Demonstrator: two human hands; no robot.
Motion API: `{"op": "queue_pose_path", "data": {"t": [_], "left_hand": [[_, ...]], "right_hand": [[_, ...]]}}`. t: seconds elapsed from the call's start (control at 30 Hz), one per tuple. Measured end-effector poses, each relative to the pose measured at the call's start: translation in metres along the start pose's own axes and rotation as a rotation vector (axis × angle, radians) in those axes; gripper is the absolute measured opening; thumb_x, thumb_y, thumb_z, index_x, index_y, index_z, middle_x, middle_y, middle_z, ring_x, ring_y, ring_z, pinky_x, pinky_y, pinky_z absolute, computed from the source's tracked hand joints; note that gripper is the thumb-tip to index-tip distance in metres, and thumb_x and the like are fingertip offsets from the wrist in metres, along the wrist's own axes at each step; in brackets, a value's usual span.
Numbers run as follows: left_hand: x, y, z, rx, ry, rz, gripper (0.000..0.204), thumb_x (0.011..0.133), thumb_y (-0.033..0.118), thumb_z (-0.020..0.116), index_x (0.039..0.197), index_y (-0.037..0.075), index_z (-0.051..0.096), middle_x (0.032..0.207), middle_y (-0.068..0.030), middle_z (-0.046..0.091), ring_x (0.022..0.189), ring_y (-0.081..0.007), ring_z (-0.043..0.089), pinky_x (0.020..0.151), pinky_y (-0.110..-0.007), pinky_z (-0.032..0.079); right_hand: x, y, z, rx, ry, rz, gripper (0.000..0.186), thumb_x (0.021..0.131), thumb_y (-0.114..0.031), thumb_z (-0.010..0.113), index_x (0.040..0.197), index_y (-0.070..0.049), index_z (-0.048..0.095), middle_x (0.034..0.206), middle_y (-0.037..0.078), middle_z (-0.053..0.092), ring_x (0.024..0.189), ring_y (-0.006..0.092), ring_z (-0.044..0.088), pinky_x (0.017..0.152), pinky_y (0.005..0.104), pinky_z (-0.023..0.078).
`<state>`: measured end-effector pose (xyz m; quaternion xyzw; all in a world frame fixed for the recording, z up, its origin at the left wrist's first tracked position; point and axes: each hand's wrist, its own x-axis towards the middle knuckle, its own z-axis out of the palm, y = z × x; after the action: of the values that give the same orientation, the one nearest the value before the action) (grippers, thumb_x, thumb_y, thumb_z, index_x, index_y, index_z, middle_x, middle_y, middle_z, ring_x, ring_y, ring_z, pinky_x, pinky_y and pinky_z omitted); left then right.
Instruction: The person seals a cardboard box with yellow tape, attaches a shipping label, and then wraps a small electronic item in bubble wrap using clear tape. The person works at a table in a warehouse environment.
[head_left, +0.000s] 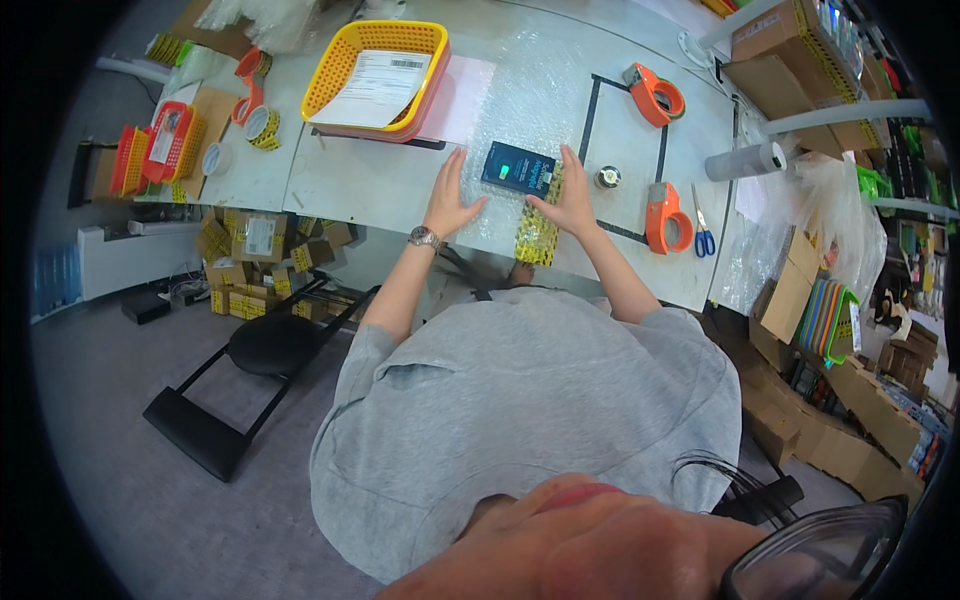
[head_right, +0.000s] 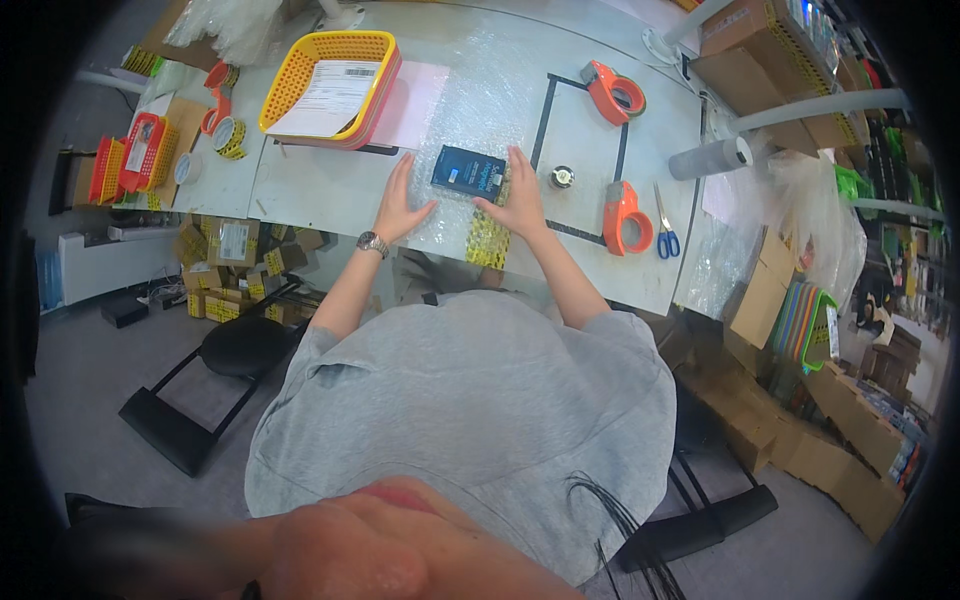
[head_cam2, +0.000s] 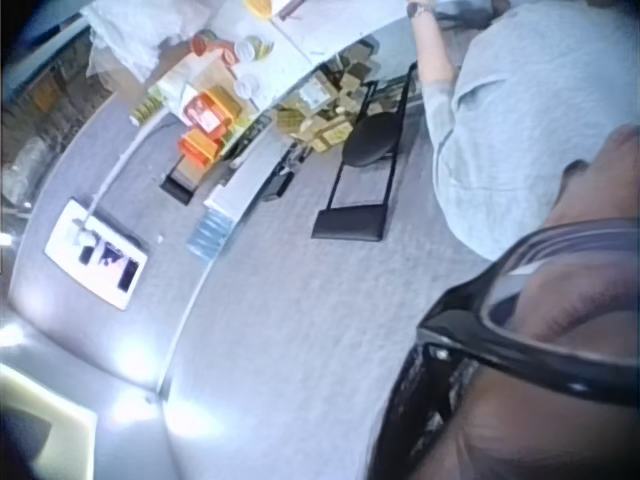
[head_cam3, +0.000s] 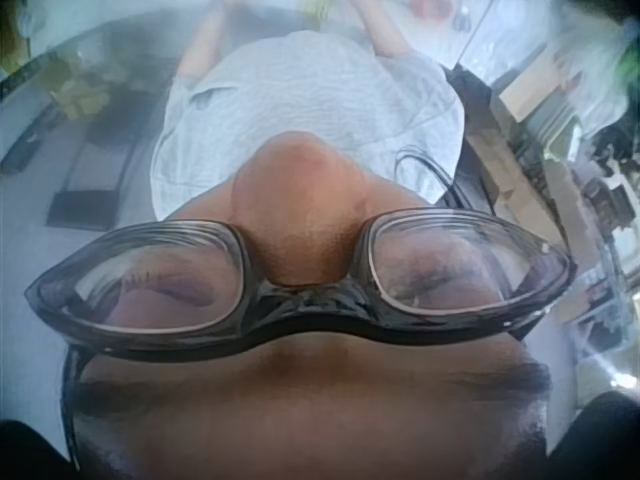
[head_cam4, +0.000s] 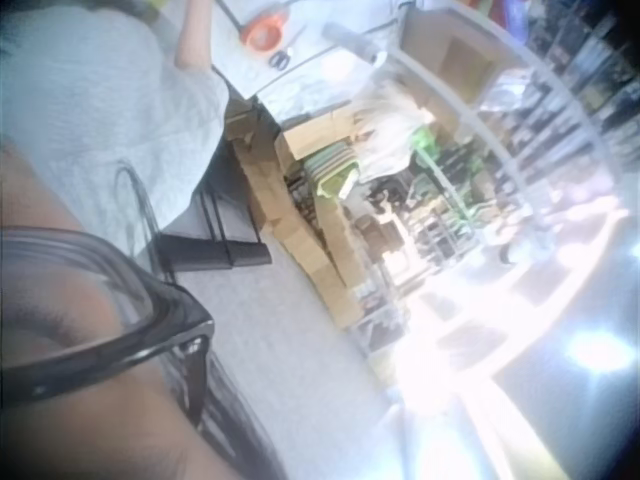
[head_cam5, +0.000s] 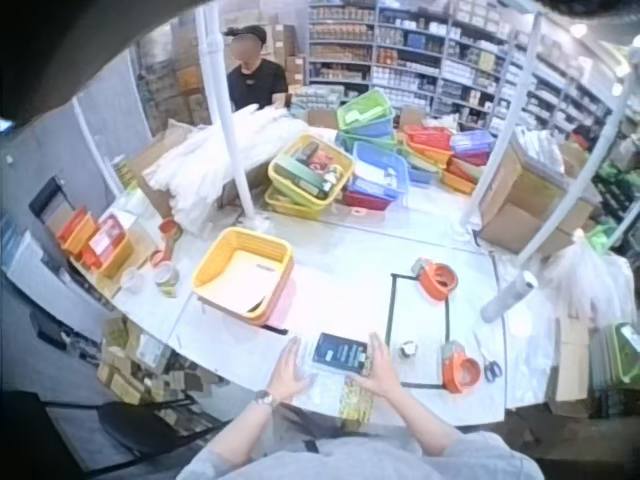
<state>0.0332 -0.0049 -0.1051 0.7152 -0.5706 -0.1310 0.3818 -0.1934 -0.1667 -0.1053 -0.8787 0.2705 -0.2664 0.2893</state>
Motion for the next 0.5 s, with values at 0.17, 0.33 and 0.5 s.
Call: {"op": "queue_pose_path", "data": {"t": [0.17,0.33,0.5], "left_hand": [[0.033,-0.01,0.008,-0.108,-0.291,-0.107,0.1,0.073,0.025,0.083,0.151,-0.003,0.028,0.153,-0.0248,0.037,0.144,-0.0373,0.033,0.119,-0.041,0.03],[0.035,-0.019,0.018,-0.114,-0.22,-0.054,0.083,0.076,0.024,0.083,0.146,0.002,0.043,0.149,-0.0257,0.044,0.144,-0.0357,0.037,0.118,-0.039,0.032],[0.026,-0.022,0.022,-0.212,-0.163,-0.122,0.076,0.08,0.022,0.082,0.145,0.002,0.046,0.149,-0.0241,0.046,0.143,-0.0309,0.04,0.116,-0.038,0.034]], "right_hand": [[-0.028,0.015,0.01,0.189,-0.032,0.207,0.092,0.077,-0.026,0.085,0.149,0.0,0.036,0.148,0.02,0.047,0.136,0.0324,0.046,0.112,0.0403,0.038],[-0.033,0.019,0.017,0.106,0.019,0.166,0.061,0.085,-0.02,0.077,0.14,-0.007,0.055,0.14,0.013,0.058,0.133,0.0305,0.049,0.109,0.0396,0.04],[-0.033,0.018,0.017,0.095,0.035,0.125,0.056,0.092,-0.027,0.069,0.142,-0.008,0.053,0.144,0.011,0.055,0.134,0.0308,0.047,0.112,0.0411,0.038]]}}
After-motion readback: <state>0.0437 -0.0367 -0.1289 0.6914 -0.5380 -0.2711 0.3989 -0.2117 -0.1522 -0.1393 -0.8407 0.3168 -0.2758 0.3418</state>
